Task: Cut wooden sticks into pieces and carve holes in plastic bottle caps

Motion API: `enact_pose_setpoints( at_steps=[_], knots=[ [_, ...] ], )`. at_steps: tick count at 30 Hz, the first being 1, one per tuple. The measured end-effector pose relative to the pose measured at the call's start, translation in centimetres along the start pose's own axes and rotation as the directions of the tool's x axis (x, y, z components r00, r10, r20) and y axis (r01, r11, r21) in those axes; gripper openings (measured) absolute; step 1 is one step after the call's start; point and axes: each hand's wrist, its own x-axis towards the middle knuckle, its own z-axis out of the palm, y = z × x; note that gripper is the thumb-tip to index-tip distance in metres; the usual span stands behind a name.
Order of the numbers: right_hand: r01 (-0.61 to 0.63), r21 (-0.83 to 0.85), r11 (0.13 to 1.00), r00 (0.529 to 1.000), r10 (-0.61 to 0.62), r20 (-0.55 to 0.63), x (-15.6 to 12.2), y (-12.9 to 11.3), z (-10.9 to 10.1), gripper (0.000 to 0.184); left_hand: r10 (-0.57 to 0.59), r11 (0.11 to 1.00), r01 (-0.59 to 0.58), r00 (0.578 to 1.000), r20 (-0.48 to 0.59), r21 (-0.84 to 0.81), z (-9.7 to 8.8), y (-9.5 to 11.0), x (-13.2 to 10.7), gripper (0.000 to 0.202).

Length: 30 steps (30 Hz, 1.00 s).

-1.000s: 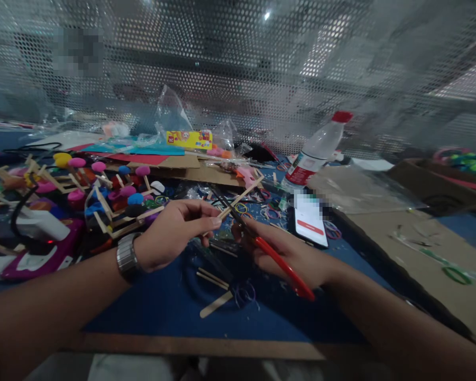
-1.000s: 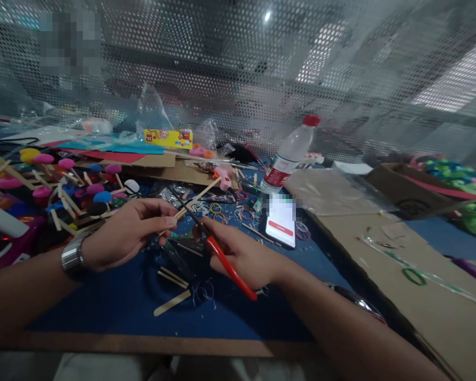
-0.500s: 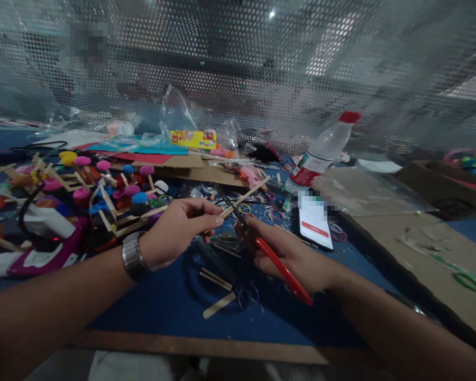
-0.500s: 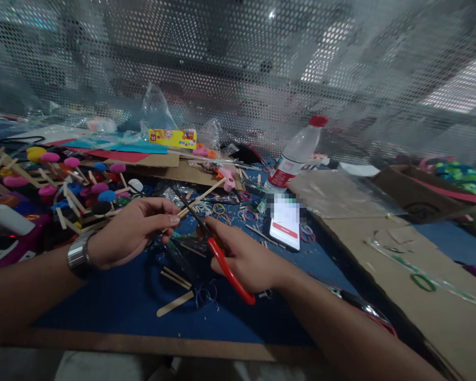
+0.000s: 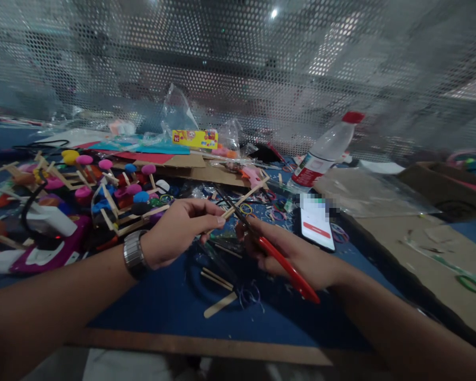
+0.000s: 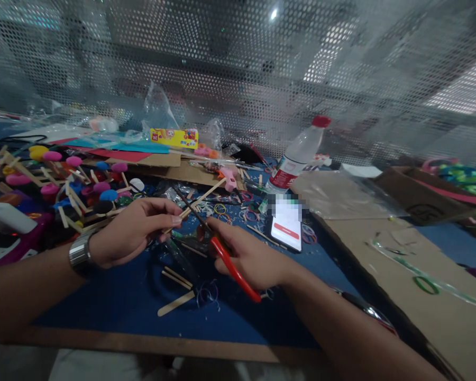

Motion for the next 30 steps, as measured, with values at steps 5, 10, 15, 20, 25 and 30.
enact_pose_setpoints(
  at_steps=[5, 10, 15, 20, 25, 30],
  knots=[
    [-0.007, 0.008, 1.000, 1.000, 0.007, -0.007, -0.02, 0.11, 0.10, 0.041, -0.004, 1.000, 0.004, 1.000, 0.012, 0.001, 0.06, 0.24, -0.03, 0.012],
    [-0.010, 0.004, 1.000, 1.000, 0.010, -0.010, -0.04, 0.26, 0.06, 0.048, -0.012, 1.000, 0.012, 1.000, 0.014, 0.004, 0.11, 0.49, -0.09, 0.012],
    [-0.006, 0.008, 1.000, 1.000, 0.006, -0.005, 0.11, 0.07, 0.04, 0.047, -0.009, 1.000, 0.009, 1.000, 0.023, 0.010, -0.03, 0.14, -0.06, 0.012],
    [-0.026, 0.019, 0.999, 1.000, 0.025, 0.011, 0.12, -0.02, -0.08, 0.045, 0.008, 1.000, -0.008, 1.000, 0.015, 0.017, -0.15, -0.04, 0.01, 0.013],
    [-0.038, 0.085, 0.996, 0.998, 0.035, 0.043, 0.03, 0.25, -0.22, 0.044, -0.046, 0.999, 0.046, 0.999, -0.021, -0.014, 0.01, 0.23, 0.06, 0.014],
    [-0.050, 0.128, 0.991, 0.998, 0.043, 0.056, 0.03, 0.16, -0.22, 0.037, -0.063, 0.997, 0.062, 0.998, -0.027, -0.038, 0.18, 0.54, -0.01, 0.013]
  ],
)
